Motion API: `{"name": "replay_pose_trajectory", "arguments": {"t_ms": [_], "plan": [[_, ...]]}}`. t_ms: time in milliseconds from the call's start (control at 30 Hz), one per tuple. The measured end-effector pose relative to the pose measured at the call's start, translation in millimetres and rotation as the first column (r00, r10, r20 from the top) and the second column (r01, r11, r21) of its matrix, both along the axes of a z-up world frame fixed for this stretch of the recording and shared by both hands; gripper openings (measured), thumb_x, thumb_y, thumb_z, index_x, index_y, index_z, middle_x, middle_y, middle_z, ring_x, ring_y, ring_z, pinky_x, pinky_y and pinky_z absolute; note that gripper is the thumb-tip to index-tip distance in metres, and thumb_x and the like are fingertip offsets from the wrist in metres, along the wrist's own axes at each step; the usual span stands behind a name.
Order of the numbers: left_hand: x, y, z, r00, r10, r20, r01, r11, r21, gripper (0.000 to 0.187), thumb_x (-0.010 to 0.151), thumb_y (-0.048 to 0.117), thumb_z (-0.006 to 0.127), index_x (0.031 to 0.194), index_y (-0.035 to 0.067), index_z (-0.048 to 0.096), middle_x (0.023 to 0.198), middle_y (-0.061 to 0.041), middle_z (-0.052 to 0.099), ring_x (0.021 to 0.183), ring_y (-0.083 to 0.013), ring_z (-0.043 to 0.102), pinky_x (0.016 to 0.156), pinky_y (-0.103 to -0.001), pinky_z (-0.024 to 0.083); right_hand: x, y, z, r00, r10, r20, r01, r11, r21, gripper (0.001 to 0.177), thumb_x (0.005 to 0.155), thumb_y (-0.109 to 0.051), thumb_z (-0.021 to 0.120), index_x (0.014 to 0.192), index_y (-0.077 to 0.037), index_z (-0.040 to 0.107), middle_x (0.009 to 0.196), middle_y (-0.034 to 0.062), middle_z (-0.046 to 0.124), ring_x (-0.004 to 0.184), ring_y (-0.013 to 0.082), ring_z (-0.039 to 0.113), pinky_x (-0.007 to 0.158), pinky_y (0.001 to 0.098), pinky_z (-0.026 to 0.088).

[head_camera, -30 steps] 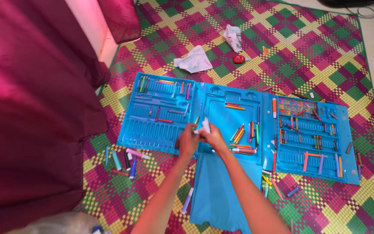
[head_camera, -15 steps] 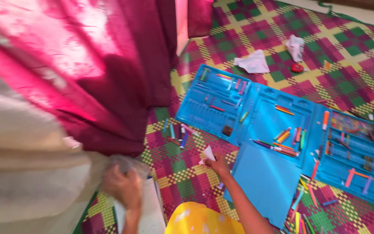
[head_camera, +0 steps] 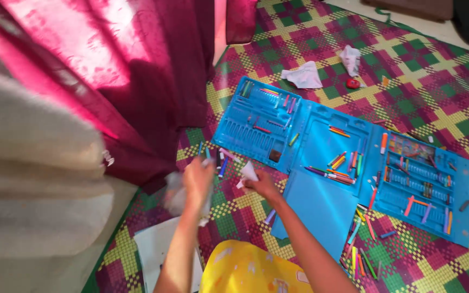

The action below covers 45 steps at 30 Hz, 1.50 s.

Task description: The person organizes stationery items on a colorful mat. They stack papers, place items into a plastic bag, and arrange pens and markers into a blue stationery case.

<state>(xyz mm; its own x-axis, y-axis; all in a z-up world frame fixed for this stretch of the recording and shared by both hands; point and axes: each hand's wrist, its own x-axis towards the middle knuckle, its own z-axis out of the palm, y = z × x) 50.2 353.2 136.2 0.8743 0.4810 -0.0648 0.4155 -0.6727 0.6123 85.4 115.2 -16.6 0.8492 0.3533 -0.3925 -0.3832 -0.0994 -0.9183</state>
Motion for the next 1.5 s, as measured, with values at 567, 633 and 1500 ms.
{"name": "replay_pose_trajectory", "arguments": {"t_ms": [567, 633, 1500], "plan": [[-1.1, 11.1, 44.4, 0.979, -0.203, -0.005, 0.123, 0.615, -0.779, 0.036, 0.099, 0.036, 0.059, 0.106, 0.004, 0.072, 0.067, -0.004, 0.061, 0.044, -0.0122, 0.056, 0.038, -0.03, 0.039, -19.9, 100.9, 123.3, 0.822, -0.05, 0.567, 0.243, 0.931, -0.271, 0.046, 0.085, -0.01, 0.072, 0.13, -0.002, 0.064, 0.1, 0.0201, 0.075, 0.095, 0.0354, 0.074, 0.08, 0.0455, 0.058], [2.4, 13.4, 47.4, 0.968, -0.251, -0.024, 0.13, 0.582, -0.803, 0.036, 0.1, 0.037, 0.061, 0.103, 0.002, 0.07, 0.067, -0.004, 0.059, 0.045, -0.0114, 0.056, 0.038, -0.028, 0.038, -6.1, 89.9, 86.4, 0.807, -0.017, 0.59, 0.25, 0.915, -0.316, 0.048, 0.087, -0.011, 0.068, 0.134, -0.002, 0.061, 0.099, 0.0224, 0.074, 0.096, 0.0399, 0.073, 0.08, 0.0487, 0.057], [-48.1, 69.6, 100.1, 0.996, 0.054, -0.065, -0.034, 0.962, 0.272, 0.086, 0.076, 0.006, 0.07, 0.152, -0.004, 0.031, 0.142, -0.031, 0.047, 0.12, -0.0472, 0.056, 0.097, -0.054, 0.048, -59.8, 119.7, 179.1, 0.519, 0.487, 0.702, -0.172, 0.864, -0.473, 0.036, 0.096, -0.02, 0.058, 0.129, -0.008, 0.062, 0.119, 0.0204, 0.071, 0.108, 0.039, 0.068, 0.091, 0.049, 0.055]]}}
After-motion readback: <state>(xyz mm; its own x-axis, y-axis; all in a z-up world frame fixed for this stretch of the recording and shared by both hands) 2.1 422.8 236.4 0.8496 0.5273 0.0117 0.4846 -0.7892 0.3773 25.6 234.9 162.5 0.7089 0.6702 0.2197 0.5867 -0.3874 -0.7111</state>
